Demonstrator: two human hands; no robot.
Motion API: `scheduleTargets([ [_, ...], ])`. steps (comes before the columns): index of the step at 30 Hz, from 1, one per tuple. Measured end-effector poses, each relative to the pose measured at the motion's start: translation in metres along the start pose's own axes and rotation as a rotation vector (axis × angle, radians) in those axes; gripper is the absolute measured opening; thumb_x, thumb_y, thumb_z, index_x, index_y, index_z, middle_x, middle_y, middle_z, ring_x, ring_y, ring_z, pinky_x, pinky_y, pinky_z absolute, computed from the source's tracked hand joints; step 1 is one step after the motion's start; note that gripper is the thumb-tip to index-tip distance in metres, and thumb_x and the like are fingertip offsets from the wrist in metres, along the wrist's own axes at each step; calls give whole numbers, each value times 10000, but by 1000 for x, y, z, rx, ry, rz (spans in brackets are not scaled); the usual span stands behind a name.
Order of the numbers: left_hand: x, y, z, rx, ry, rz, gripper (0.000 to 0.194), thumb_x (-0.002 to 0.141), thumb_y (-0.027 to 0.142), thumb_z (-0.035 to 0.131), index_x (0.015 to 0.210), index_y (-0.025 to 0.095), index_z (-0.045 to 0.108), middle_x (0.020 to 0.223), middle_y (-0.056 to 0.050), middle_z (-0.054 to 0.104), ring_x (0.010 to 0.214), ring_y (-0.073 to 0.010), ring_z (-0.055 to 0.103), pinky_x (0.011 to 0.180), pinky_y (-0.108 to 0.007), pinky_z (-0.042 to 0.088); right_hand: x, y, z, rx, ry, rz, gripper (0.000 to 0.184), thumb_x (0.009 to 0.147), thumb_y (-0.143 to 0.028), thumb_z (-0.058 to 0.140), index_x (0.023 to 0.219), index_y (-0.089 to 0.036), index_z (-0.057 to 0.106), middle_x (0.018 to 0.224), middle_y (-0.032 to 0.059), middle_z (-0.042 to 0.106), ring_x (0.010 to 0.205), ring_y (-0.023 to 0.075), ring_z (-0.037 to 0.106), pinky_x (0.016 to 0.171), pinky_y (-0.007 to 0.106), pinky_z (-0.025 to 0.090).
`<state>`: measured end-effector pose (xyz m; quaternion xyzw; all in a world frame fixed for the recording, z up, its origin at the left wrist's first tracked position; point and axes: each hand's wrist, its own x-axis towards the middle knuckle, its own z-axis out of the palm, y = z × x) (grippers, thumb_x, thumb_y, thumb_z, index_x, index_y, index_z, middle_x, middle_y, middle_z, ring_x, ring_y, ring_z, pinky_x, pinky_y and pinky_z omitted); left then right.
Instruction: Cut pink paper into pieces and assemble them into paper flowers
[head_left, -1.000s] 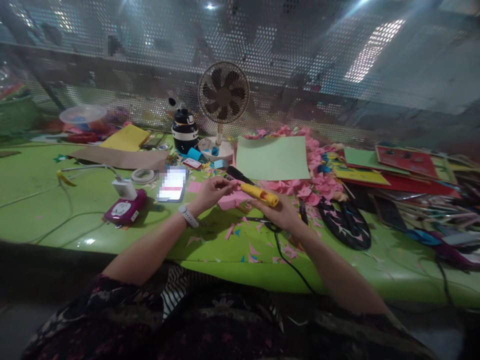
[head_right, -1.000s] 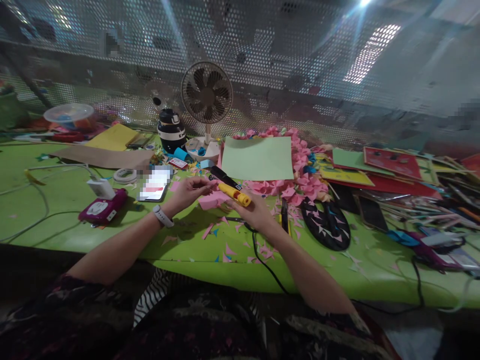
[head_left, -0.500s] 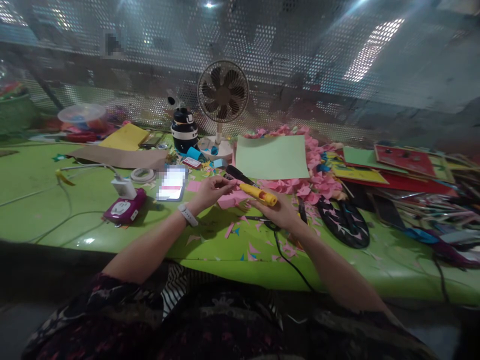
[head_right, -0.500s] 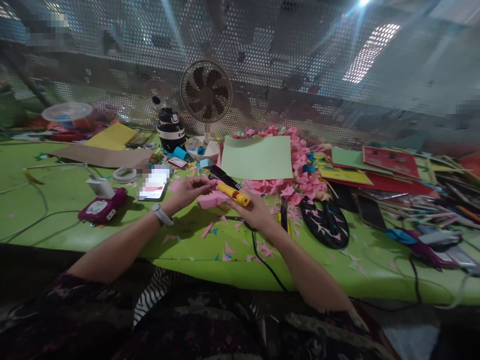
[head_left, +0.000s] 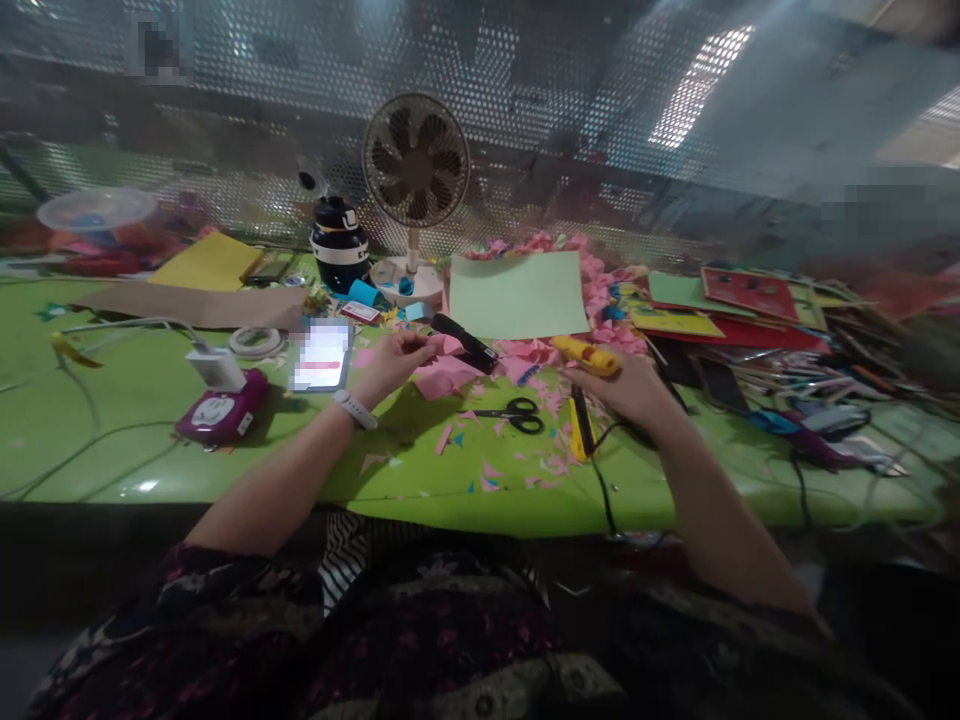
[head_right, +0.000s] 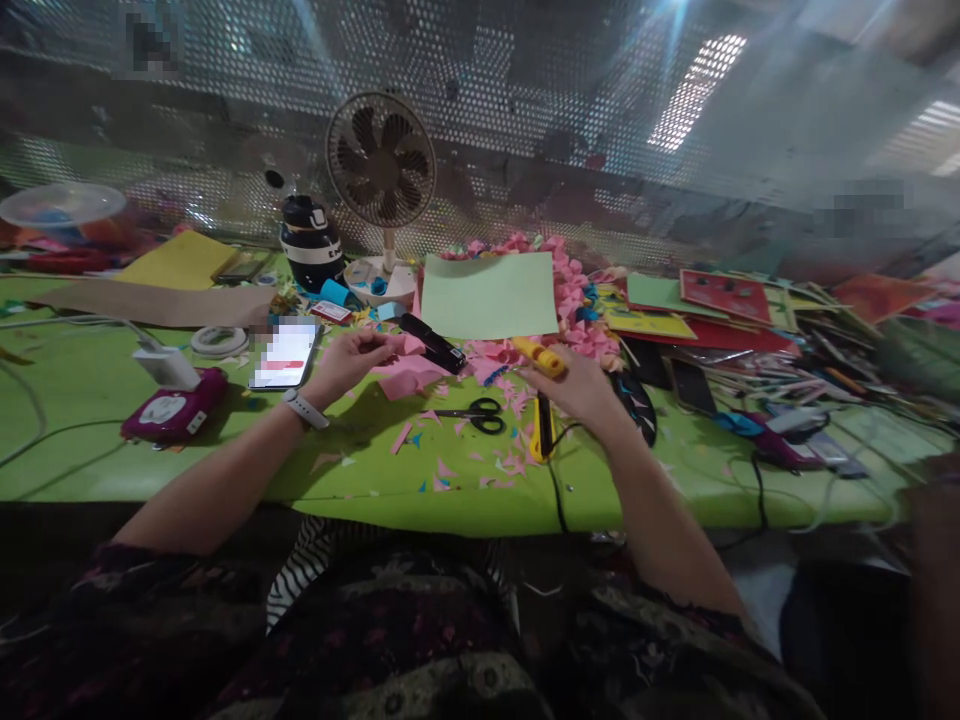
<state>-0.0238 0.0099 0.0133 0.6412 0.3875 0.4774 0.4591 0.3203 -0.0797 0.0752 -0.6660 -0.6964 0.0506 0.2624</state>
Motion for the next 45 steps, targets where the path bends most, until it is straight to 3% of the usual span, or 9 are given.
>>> scheduleTargets([
  [3, 1, 0, -2, 22, 11, 5, 372, 743, 510, 821, 828, 152, 764, 801, -87, 763, 709, -160, 679, 666, -290, 565, -7, 43, -18, -333, 74, 212, 420, 711, -542, 778, 916, -193, 667, 883, 129, 724, 842, 322, 675, 726, 403, 496],
  [8, 3, -2, -3, 112, 24, 30, 237, 792, 398, 795, 803, 163, 767, 772, -77, 752, 670, -149, 669, 632, -273, 536, -20, 100, -22, -412, 53, 393, 634, 679, -460, 830, 1180, -138, 615, 1100, 250, 720, 1014, 428, 686, 780, 476, 507],
  [13, 3, -2, -5, 186, 28, 48, 186, 810, 363, 771, 791, 178, 767, 729, -65, 743, 669, -157, 672, 628, -271, 525, -24, 116, -18, -409, 28, 486, 717, 739, -375, 804, 1337, -96, 524, 1187, 314, 677, 1105, 467, 659, 791, 477, 478],
  [18, 4, -6, -5, 219, 38, 36, 174, 826, 343, 732, 827, 174, 775, 786, -72, 761, 674, -147, 663, 631, -268, 515, -27, 115, -22, -413, -70, 486, 498, 777, -354, 793, 1190, -148, 606, 1119, 274, 698, 1008, 420, 676, 739, 435, 433],
  [22, 4, -7, -5, 209, 29, 61, 220, 822, 393, 737, 832, 176, 776, 780, -70, 758, 674, -154, 657, 621, -273, 517, -29, 98, -28, -521, -65, 470, 272, 836, -400, 736, 972, -174, 667, 1042, 274, 697, 938, 424, 667, 704, 455, 412],
  [26, 3, -4, -4, 210, 22, 37, 211, 819, 379, 748, 826, 170, 773, 798, -79, 762, 665, -152, 653, 588, -266, 495, -17, 53, -15, -432, 20, 219, 188, 892, -361, 658, 949, -187, 697, 1027, 199, 717, 920, 362, 662, 744, 448, 460],
  [31, 3, -6, -3, 148, 23, -4, 231, 791, 394, 769, 822, 165, 752, 797, -73, 760, 693, -156, 668, 635, -274, 535, 12, -35, 35, -74, -250, -93, 197, 950, -328, 583, 924, -212, 740, 990, 99, 745, 844, 254, 677, 733, 383, 524],
  [35, 3, -8, -3, 166, 3, -10, 297, 782, 449, 768, 813, 154, 742, 795, -69, 760, 721, -162, 677, 667, -274, 541, 29, -85, 70, -83, -483, -270, 176, 969, -269, 586, 993, -172, 731, 1044, 104, 751, 890, 226, 687, 754, 339, 512],
  [45, 2, -9, 1, 42, 3, -54, 269, 764, 373, 798, 896, 145, 743, 864, -71, 761, 760, -151, 680, 724, -281, 566, 31, -95, 105, -178, -449, -340, 132, 932, -160, 575, 917, -134, 704, 1011, 146, 741, 874, 220, 684, 728, 308, 478],
])
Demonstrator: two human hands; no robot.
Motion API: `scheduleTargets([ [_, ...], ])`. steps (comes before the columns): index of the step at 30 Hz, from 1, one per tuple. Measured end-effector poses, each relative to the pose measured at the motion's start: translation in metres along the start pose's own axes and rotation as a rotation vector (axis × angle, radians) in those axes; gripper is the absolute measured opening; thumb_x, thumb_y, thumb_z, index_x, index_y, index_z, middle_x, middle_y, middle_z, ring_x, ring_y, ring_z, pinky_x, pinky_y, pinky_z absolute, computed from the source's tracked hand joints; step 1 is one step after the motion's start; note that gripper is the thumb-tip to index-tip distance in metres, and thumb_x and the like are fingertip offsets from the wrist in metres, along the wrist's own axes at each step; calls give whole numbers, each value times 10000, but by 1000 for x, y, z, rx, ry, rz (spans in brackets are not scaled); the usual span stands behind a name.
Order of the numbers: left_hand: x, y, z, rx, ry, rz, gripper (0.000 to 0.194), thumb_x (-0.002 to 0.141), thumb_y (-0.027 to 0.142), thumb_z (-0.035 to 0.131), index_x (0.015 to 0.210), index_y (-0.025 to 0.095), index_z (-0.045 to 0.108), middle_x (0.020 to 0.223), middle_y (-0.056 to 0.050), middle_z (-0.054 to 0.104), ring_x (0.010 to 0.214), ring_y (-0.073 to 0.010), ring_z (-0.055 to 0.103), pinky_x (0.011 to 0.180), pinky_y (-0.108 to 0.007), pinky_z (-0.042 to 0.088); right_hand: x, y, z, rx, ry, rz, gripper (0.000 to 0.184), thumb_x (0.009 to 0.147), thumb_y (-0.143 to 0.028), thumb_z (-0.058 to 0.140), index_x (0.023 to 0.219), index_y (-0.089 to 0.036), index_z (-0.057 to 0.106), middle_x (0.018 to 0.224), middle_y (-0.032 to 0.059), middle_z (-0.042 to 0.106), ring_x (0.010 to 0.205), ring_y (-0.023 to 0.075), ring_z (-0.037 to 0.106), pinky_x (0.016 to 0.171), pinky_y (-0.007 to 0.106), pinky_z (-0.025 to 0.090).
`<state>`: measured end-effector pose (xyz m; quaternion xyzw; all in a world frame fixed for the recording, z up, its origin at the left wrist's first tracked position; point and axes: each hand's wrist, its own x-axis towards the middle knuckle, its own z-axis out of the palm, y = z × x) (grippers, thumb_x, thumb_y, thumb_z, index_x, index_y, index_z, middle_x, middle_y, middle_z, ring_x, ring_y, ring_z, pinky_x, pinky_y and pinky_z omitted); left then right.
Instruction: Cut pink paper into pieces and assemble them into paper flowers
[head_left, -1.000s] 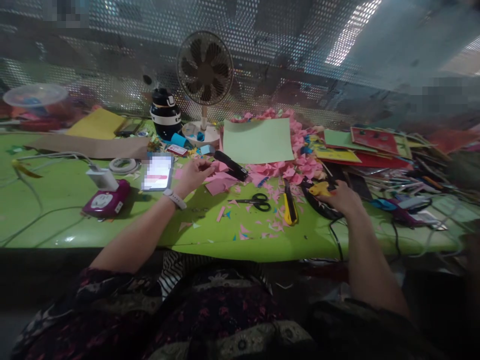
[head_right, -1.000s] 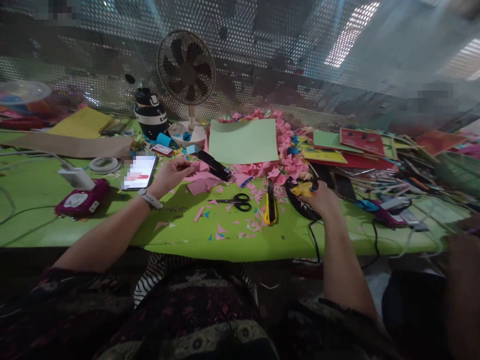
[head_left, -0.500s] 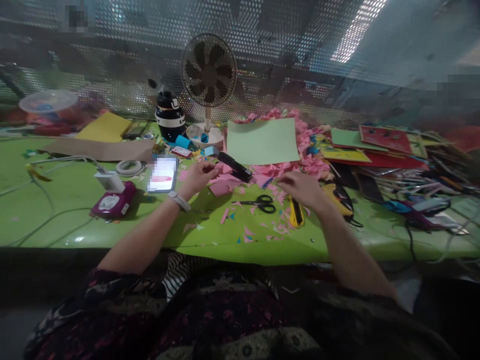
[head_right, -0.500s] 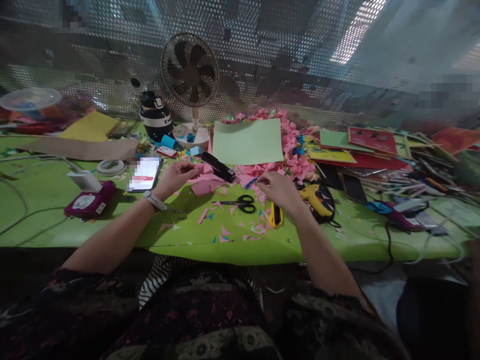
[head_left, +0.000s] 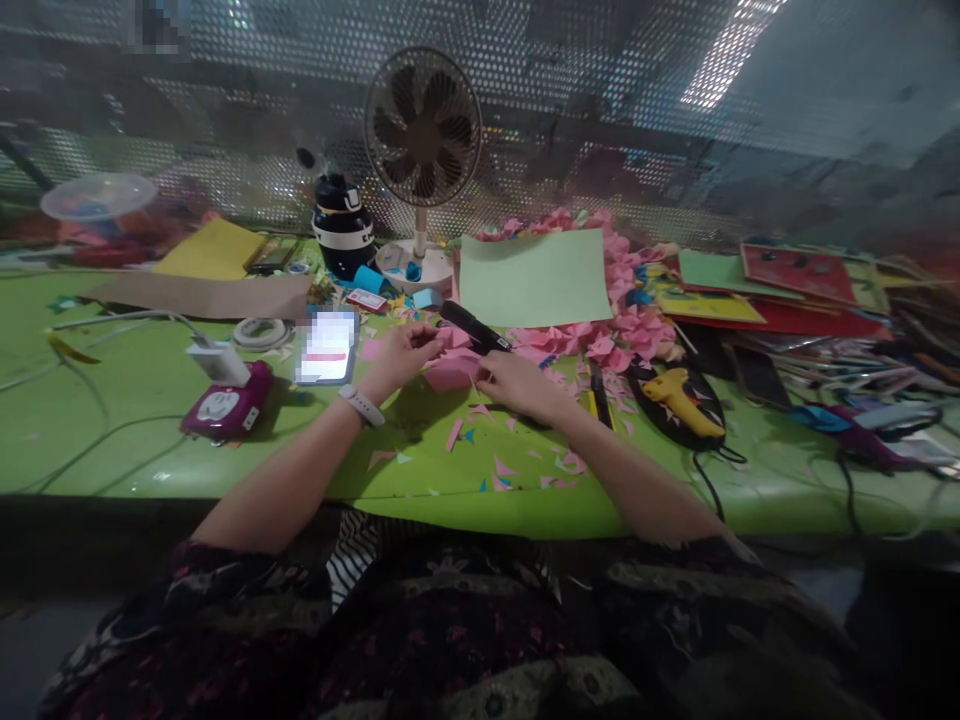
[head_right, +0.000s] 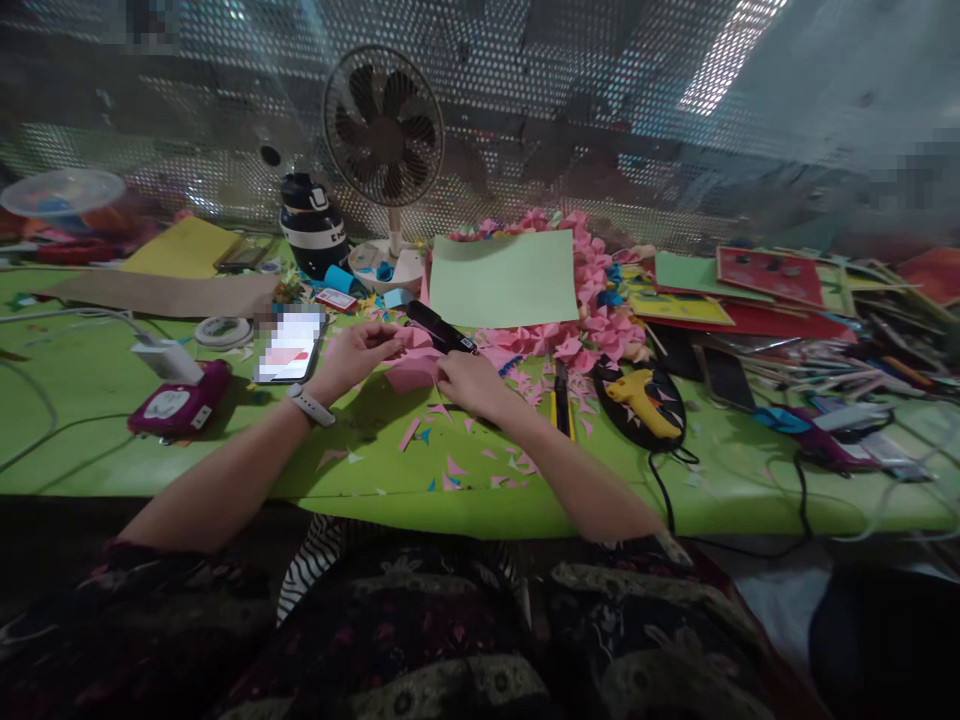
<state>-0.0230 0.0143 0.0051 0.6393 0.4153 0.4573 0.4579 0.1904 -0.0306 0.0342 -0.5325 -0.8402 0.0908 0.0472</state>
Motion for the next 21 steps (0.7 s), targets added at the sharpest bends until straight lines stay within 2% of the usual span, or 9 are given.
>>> scheduleTargets([
  [2, 0, -2, 0, -12, -11, 5, 286, 762, 394, 801, 894, 146, 742, 855, -68, 757, 753, -150, 676, 719, -282, 562, -1, 3, 0, 91, 41, 11, 119, 909, -153, 584, 889, -140, 701, 952, 131, 746, 814, 207, 681, 696, 308, 482],
  [5, -2, -3, 2, -25, -23, 10, 340, 757, 442, 805, 912, 146, 741, 878, -76, 759, 771, -156, 679, 728, -289, 560, -5, 4, -9, 351, 113, 45, 77, 878, -147, 609, 856, -145, 683, 847, 90, 750, 717, 176, 679, 664, 301, 508],
  [7, -3, -1, 3, -27, -36, 18, 378, 751, 473, 807, 918, 141, 742, 883, -81, 758, 778, -158, 679, 733, -291, 555, -9, 1, -18, 579, 117, 58, 27, 851, -135, 652, 835, -148, 669, 798, 68, 750, 690, 162, 692, 662, 291, 537],
  [11, -8, 7, 7, -18, -79, 51, 420, 757, 494, 800, 964, 131, 750, 908, -89, 764, 791, -159, 678, 745, -292, 542, -15, -6, -33, 922, 83, 161, 82, 824, -88, 699, 793, -149, 653, 688, 36, 729, 624, 138, 700, 587, 239, 542],
  [14, -10, 11, 9, -12, -93, 75, 420, 770, 483, 789, 989, 127, 754, 939, -101, 771, 810, -163, 687, 750, -292, 545, -15, -8, -35, 1011, 90, 211, 100, 835, -72, 708, 780, -139, 658, 639, 26, 713, 566, 107, 678, 534, 195, 524],
  [17, -9, 10, 7, 40, -71, 66, 360, 782, 444, 778, 956, 130, 758, 903, -93, 772, 790, -159, 684, 714, -275, 541, -13, -5, -32, 1021, 78, 193, 117, 815, -46, 734, 771, -134, 670, 645, 26, 716, 541, 95, 677, 517, 178, 530],
  [21, -5, 10, 2, 137, -15, -41, 201, 777, 311, 763, 885, 142, 750, 870, -73, 766, 716, -152, 673, 651, -267, 543, -11, -1, -28, 1010, 22, 162, 131, 802, -37, 756, 758, -133, 678, 674, 35, 725, 548, 106, 696, 527, 193, 560],
])
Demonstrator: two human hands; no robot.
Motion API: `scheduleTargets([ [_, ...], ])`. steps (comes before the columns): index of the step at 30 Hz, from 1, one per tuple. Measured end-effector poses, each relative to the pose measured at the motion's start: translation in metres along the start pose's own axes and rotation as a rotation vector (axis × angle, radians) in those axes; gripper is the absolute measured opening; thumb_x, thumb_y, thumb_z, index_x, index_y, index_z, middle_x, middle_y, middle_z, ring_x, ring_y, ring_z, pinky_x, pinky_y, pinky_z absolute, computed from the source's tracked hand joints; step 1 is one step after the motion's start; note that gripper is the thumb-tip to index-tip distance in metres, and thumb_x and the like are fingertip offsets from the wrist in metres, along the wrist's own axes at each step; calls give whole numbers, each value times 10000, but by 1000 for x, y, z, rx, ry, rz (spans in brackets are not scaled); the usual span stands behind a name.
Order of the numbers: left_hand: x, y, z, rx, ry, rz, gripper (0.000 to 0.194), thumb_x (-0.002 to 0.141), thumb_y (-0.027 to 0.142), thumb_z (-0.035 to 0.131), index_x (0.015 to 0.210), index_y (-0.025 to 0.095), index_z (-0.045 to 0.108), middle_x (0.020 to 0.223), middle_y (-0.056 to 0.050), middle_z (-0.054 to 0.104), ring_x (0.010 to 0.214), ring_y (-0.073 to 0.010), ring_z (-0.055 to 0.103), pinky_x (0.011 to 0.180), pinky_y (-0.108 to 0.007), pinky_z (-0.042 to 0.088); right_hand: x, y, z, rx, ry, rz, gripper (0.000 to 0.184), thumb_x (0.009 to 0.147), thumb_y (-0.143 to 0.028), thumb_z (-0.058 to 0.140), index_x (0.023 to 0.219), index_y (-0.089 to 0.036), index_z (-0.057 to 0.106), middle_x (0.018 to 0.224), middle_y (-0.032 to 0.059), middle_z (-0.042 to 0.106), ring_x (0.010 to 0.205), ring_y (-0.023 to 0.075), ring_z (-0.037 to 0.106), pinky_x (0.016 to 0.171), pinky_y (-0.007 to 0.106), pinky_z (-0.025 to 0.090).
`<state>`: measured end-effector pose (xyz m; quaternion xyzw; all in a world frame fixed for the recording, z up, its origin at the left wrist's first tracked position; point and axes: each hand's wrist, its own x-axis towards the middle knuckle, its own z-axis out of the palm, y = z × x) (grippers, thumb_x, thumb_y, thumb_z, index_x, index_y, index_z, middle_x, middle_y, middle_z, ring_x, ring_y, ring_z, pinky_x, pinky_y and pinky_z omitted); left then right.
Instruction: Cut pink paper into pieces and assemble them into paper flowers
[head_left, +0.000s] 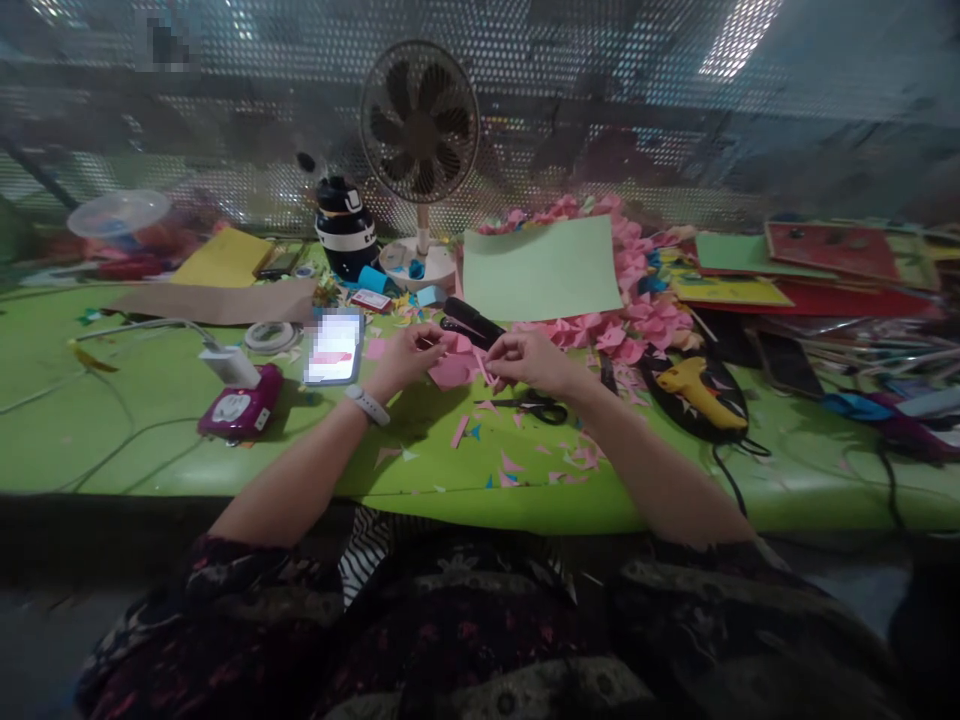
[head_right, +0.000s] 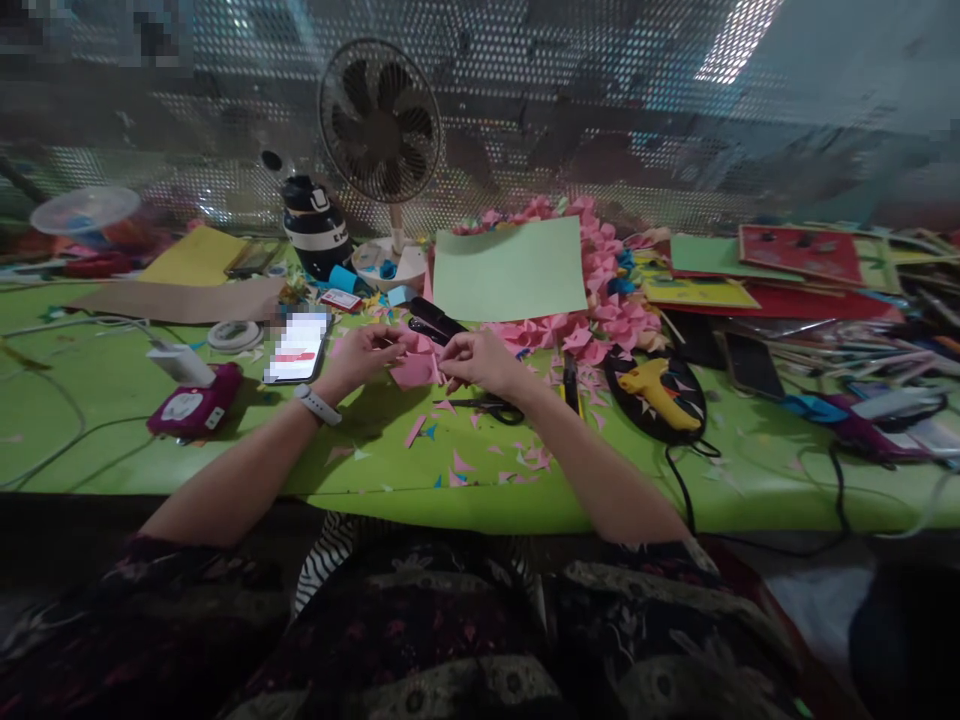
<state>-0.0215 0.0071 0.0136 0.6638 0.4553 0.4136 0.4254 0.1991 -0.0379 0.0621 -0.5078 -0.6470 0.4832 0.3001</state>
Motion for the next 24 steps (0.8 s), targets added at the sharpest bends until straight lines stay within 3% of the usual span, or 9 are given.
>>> scheduleTargets([
  [4, 1, 5, -5, 182, 26, -32, 151, 815, 270, 704, 900, 155, 752, 847, -66, 761, 696, -171, 679, 632, -277, 526, -1, -3, 0, -12, 32, 15, 121, 832, -51, 735, 770, -134, 674, 665, 36, 722, 570, 109, 704, 535, 189, 551],
  [8, -3, 13, -8, 507, 225, 102, 233, 804, 253, 705, 1012, 161, 753, 952, -88, 758, 758, -193, 668, 690, -302, 500, -4, -6, 2, -13, 108, -48, 99, 842, -71, 722, 795, -138, 664, 678, 30, 717, 593, 108, 699, 580, 208, 565],
  [10, -6, 18, -6, 508, 272, 145, 225, 831, 287, 695, 1008, 154, 739, 959, -96, 744, 755, -186, 657, 682, -296, 491, -5, -4, 4, -24, 149, -135, 71, 844, -115, 721, 814, -146, 665, 722, 30, 724, 618, 110, 694, 619, 230, 582],
  [12, -11, 23, -2, 341, 163, 160, 224, 890, 360, 654, 930, 150, 722, 868, -81, 722, 712, -166, 646, 645, -277, 486, -5, -1, 6, -57, 206, -243, 70, 840, -179, 727, 822, -160, 662, 749, 28, 723, 638, 120, 684, 633, 251, 587],
  [14, -16, 28, 4, 85, -67, 126, 337, 939, 467, 598, 879, 151, 702, 798, -66, 700, 687, -154, 653, 618, -263, 498, -4, 3, 9, -102, 250, -319, 86, 839, -235, 717, 831, -175, 656, 770, 32, 723, 659, 136, 678, 635, 272, 586],
  [17, -22, 31, 12, -183, -331, 16, 388, 904, 537, 650, 972, 159, 705, 908, -84, 729, 786, -171, 708, 633, -261, 541, -3, 8, 14, -175, 287, -348, 92, 854, -275, 681, 861, -188, 653, 812, 48, 734, 689, 159, 676, 653, 296, 579],
  [20, -24, 28, 16, -257, -394, -48, 357, 838, 444, 762, 1061, 170, 709, 1014, -96, 748, 878, -184, 730, 681, -266, 570, -2, 11, 17, -279, 337, -368, 96, 874, -286, 649, 882, -192, 663, 818, 46, 738, 689, 163, 669, 665, 295, 555],
  [24, -21, 21, 14, -267, -322, -100, 289, 838, 367, 768, 1035, 161, 723, 965, -92, 768, 844, -178, 744, 680, -272, 574, -2, 15, 20, -384, 339, -401, 108, 904, -283, 611, 914, -191, 666, 837, 55, 739, 718, 171, 672, 680, 297, 542],
])
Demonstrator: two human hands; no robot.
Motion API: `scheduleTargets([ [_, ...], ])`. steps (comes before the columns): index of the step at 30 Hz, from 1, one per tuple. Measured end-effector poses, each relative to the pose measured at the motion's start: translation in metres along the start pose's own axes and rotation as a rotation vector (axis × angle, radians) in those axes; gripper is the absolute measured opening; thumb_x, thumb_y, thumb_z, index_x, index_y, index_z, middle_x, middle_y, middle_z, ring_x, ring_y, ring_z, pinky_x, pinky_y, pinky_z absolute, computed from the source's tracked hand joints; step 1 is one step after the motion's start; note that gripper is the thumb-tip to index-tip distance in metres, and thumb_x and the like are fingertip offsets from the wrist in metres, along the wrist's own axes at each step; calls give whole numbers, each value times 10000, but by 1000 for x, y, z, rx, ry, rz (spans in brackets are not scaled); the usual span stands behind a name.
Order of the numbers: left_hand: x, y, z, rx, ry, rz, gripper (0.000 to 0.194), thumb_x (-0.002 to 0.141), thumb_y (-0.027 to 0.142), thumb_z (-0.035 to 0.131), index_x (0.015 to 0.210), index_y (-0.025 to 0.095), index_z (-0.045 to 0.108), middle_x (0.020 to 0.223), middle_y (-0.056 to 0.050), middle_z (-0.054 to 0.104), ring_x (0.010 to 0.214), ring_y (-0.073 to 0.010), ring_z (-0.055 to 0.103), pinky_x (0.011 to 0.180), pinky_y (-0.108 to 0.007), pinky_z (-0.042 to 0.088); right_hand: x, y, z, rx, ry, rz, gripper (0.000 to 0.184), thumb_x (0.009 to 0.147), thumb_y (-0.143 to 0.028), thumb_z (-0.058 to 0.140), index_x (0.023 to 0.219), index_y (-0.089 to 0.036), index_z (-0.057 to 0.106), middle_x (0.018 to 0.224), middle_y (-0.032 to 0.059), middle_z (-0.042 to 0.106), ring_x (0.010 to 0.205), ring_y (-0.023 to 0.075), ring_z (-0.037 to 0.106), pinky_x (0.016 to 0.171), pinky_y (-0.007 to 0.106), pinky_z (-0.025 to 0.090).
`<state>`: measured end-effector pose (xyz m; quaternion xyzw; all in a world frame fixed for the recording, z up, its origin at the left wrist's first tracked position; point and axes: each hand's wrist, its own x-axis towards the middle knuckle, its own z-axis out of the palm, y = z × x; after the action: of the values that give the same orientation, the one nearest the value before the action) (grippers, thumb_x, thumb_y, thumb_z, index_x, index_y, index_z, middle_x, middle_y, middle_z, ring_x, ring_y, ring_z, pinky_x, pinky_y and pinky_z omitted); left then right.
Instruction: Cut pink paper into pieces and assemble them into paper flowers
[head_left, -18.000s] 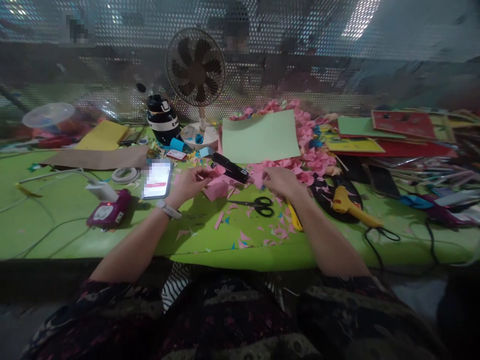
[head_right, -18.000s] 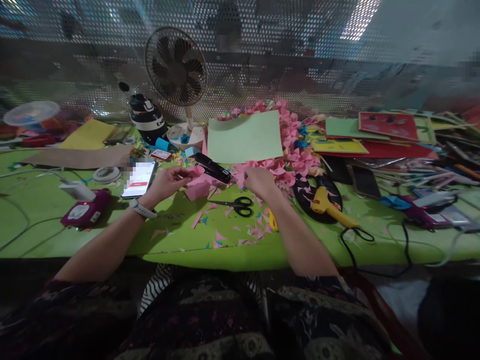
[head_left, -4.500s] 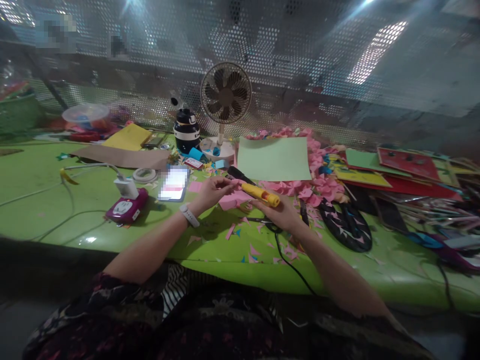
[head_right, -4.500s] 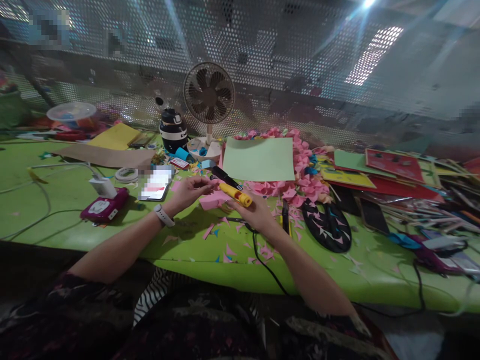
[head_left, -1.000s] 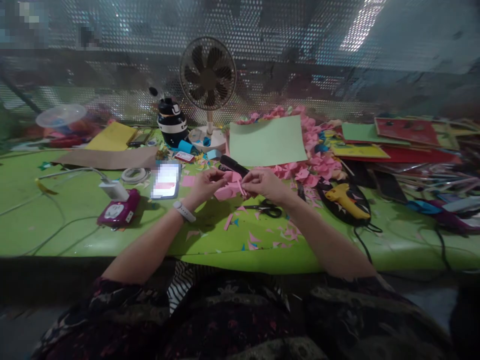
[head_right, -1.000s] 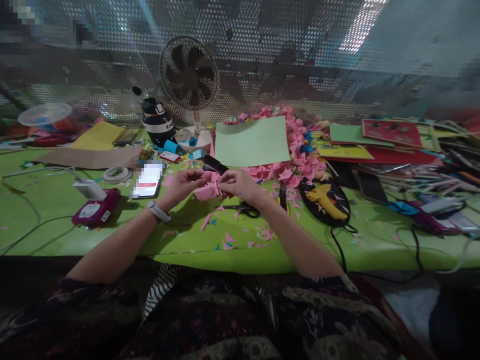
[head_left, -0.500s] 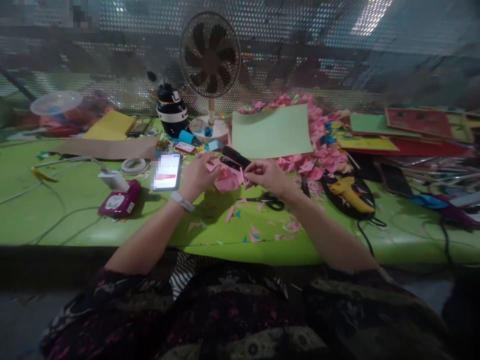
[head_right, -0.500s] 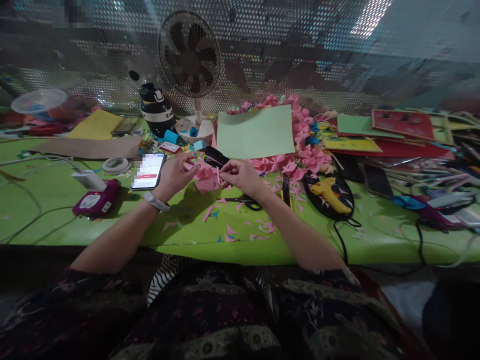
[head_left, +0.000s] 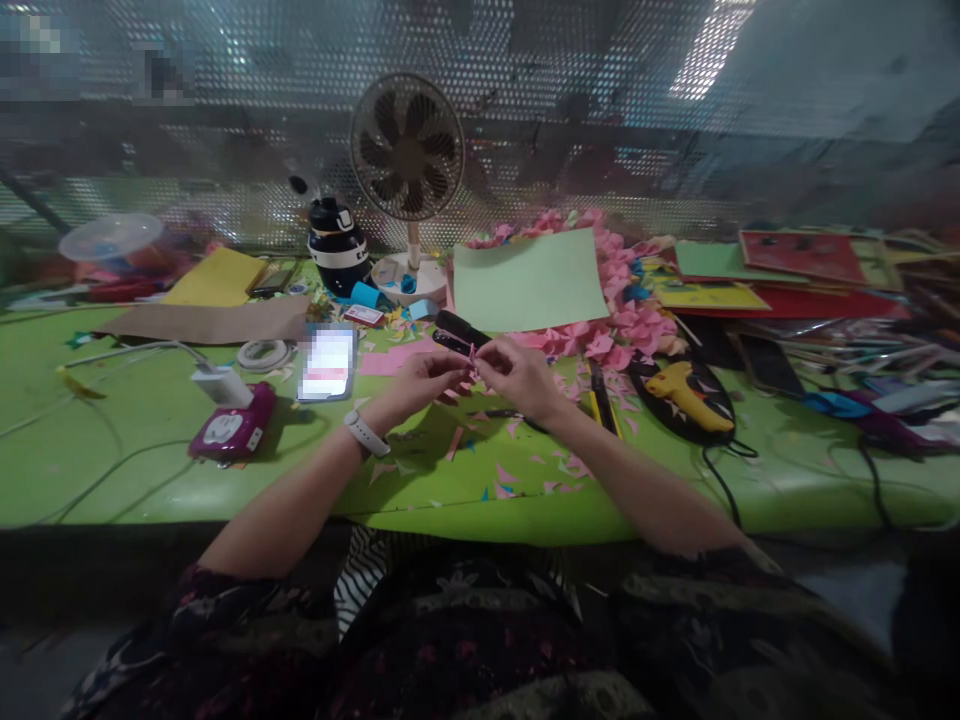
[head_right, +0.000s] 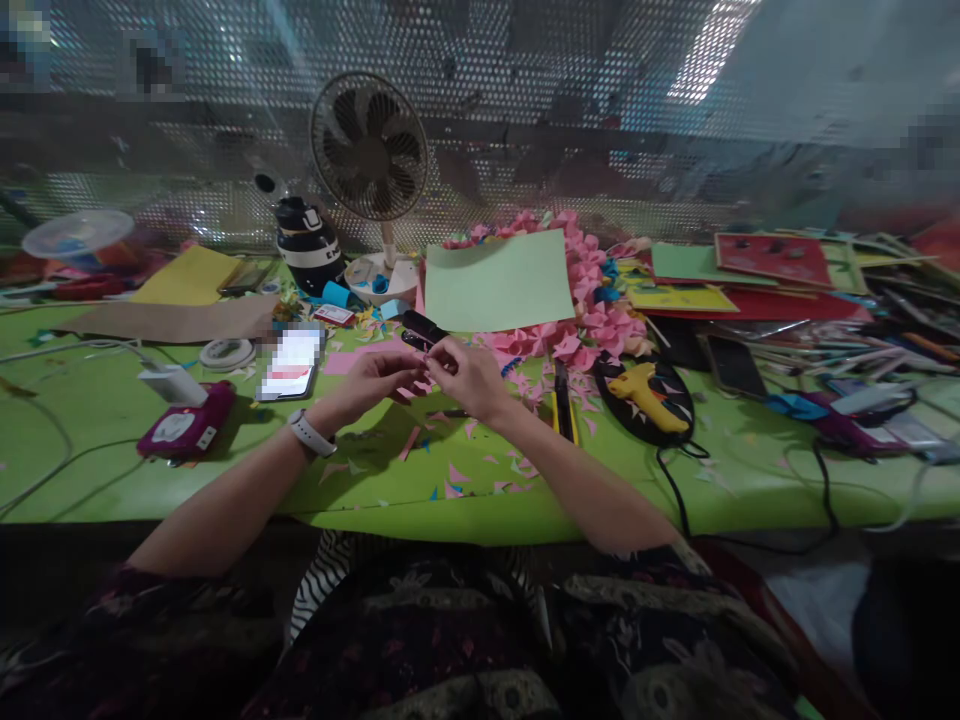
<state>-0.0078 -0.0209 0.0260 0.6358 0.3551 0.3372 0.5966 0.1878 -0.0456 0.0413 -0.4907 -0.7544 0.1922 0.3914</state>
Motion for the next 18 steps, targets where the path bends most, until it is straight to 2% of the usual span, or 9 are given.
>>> scheduleTargets([
  [5, 0, -1, -4, -17, 38, 20, 347, 799, 445, 807, 964, 146, 746, 868, -85, 773, 760, -173, 741, 684, -292, 589, 0, 1, 0, -22, -22, 8, 103, 897, -279, 621, 947, -190, 639, 861, 67, 729, 738, 177, 670, 698, 308, 550],
  [8, 0, 1, -4, -17, 42, 4, 369, 771, 466, 829, 948, 149, 762, 818, -78, 770, 696, -158, 724, 651, -280, 585, 2, 1, -5, 35, -27, 32, 120, 873, -269, 625, 956, -185, 603, 832, 49, 700, 687, 160, 636, 621, 281, 520],
  [12, 1, 0, -3, -25, 6, -34, 312, 756, 422, 849, 902, 159, 767, 792, -63, 766, 645, -135, 698, 651, -277, 591, 6, 0, -14, 159, -80, 101, 212, 932, -354, 568, 1054, -182, 589, 819, 19, 653, 628, 133, 576, 541, 250, 452],
  [14, 1, -1, -3, -20, -1, -37, 293, 752, 405, 854, 889, 161, 766, 800, -59, 767, 645, -133, 695, 661, -283, 599, 8, -1, -17, 151, -123, 86, 279, 938, -415, 586, 1090, -182, 611, 880, 31, 655, 663, 131, 583, 581, 254, 465],
  [16, 1, -1, -3, -18, -4, -38, 289, 755, 398, 853, 899, 163, 768, 804, -57, 766, 647, -131, 694, 671, -287, 604, 9, -1, -18, 105, -130, 45, 318, 929, -447, 619, 1100, -180, 633, 1024, 73, 656, 733, 137, 602, 640, 265, 488],
  [18, 1, -2, -3, -20, -3, -36, 286, 765, 401, 845, 903, 163, 767, 807, -58, 766, 645, -129, 693, 677, -288, 605, 9, -1, -18, 47, -38, 24, 339, 944, -467, 610, 1111, -173, 628, 1183, 122, 616, 800, 145, 613, 693, 279, 502],
])
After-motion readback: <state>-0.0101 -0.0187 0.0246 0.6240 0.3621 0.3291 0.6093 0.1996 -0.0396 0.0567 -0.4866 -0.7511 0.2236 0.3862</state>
